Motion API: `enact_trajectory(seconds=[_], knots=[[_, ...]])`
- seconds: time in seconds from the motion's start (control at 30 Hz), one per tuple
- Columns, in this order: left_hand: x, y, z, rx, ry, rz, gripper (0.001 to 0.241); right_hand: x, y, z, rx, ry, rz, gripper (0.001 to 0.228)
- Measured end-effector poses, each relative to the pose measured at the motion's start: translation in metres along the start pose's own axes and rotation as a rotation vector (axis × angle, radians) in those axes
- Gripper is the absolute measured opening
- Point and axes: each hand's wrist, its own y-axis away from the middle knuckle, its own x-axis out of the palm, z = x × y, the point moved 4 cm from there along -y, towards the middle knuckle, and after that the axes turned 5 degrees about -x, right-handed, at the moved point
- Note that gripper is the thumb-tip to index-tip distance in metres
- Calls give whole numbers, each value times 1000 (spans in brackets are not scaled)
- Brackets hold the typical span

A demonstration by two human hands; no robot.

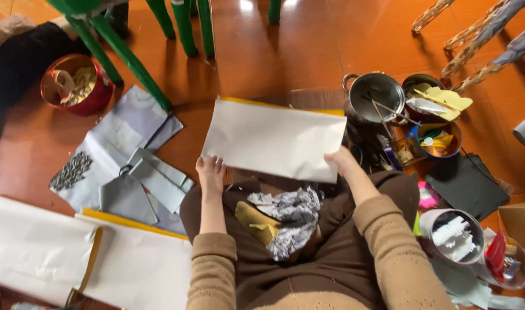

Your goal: Folding and cutting sheets of paper using scissors while sitting on the floor.

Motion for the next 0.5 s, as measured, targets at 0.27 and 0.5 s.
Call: enact_trajectory(seconds=[0.27, 0.5], knots=[[13, -17, 41, -155, -663, -135, 36, 18, 23, 49, -151, 133, -88, 49], [97, 28, -1, -187, -349, 161, 65, 49, 98, 163, -205, 137, 190, 32]])
